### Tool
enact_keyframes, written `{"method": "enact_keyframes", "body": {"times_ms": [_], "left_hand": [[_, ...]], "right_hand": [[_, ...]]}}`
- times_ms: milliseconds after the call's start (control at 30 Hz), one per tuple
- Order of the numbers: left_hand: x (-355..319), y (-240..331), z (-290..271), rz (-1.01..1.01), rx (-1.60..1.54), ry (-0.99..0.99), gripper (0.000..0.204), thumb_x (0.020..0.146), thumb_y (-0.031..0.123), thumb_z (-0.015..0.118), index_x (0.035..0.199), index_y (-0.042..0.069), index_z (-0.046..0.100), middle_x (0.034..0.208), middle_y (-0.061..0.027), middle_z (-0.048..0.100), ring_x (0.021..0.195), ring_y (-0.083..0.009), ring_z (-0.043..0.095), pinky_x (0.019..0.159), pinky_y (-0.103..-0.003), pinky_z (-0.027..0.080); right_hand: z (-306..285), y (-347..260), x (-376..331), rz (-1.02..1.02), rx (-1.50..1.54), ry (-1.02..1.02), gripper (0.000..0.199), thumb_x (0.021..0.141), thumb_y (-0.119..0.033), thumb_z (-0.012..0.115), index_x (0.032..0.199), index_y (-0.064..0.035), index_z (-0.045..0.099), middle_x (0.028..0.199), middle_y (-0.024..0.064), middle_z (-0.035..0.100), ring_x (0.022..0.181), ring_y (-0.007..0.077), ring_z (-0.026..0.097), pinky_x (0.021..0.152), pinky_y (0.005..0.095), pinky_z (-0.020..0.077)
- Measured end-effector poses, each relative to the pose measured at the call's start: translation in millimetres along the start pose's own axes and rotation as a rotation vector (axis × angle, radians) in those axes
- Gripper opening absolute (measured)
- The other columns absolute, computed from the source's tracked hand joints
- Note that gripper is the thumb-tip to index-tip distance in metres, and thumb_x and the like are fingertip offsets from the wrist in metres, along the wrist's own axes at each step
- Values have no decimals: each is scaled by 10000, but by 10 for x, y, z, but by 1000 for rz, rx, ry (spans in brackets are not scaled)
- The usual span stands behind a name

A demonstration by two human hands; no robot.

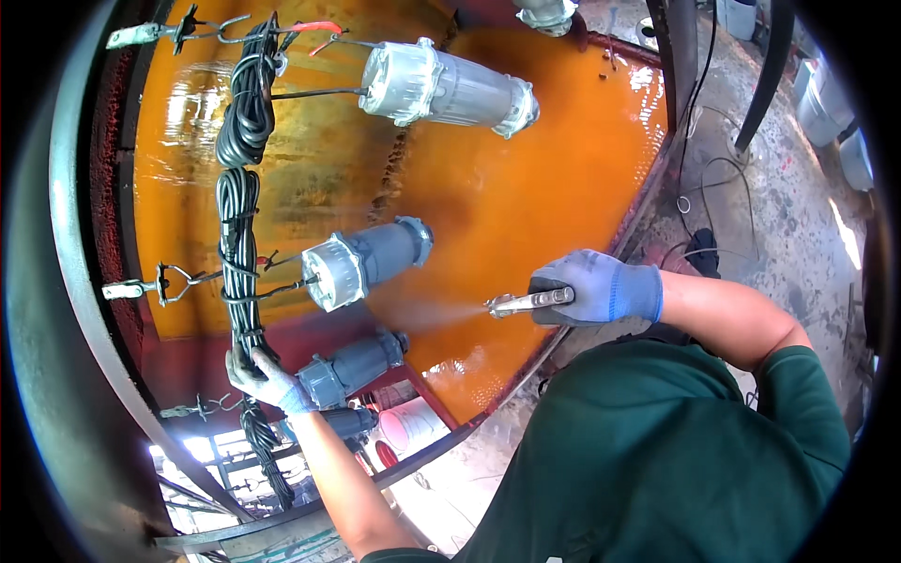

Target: The person spray paints hanging parts using a spray gun while rotating them by hand, then presses buttons on a control panel to advance the overhead conveyor track before spray painting more parts.

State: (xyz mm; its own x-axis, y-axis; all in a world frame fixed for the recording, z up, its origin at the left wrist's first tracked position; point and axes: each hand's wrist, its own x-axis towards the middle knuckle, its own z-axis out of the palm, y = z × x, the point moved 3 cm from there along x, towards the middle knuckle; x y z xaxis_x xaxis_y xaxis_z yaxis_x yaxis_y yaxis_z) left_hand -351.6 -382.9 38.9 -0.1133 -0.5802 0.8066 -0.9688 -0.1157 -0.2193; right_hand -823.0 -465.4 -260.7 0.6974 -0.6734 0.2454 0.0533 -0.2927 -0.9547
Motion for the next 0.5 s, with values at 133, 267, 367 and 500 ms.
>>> {"method": "enact_keyframes", "body": {"times_ms": [133,267,367,500], "left_hand": [[22,-95,21,-6,34,-28,523,1081,276,642,1466,-61,534,1478,-219,481,1247,-307,628,1006,-418,573],[73,-93,53,-15,66,-51,527,1091,264,605,1490,-69,518,1497,-243,506,1263,-337,619,1068,-434,535],[152,-314,29,-106,-8,-108,511,1075,193,558,1512,-66,499,1538,-256,503,1341,-370,572,1156,-469,463],[300,-5,105,-62,80,-92,540,1098,229,537,1549,-55,455,1591,-246,457,1436,-379,494,1221,-495,381]], "right_hand": [[-125,143,98,228,260,227,247,926,-317,760,971,-89,676,857,181,720,832,398,712,763,464,560],[-146,190,125,154,160,18,213,949,-290,728,963,-80,695,841,138,752,813,328,748,756,445,565],[-190,175,144,202,128,39,202,960,-287,714,962,-86,701,846,120,763,818,302,759,761,423,581],[-337,182,120,280,199,180,212,964,-285,718,956,-75,695,842,117,768,830,288,771,762,404,593]]}}
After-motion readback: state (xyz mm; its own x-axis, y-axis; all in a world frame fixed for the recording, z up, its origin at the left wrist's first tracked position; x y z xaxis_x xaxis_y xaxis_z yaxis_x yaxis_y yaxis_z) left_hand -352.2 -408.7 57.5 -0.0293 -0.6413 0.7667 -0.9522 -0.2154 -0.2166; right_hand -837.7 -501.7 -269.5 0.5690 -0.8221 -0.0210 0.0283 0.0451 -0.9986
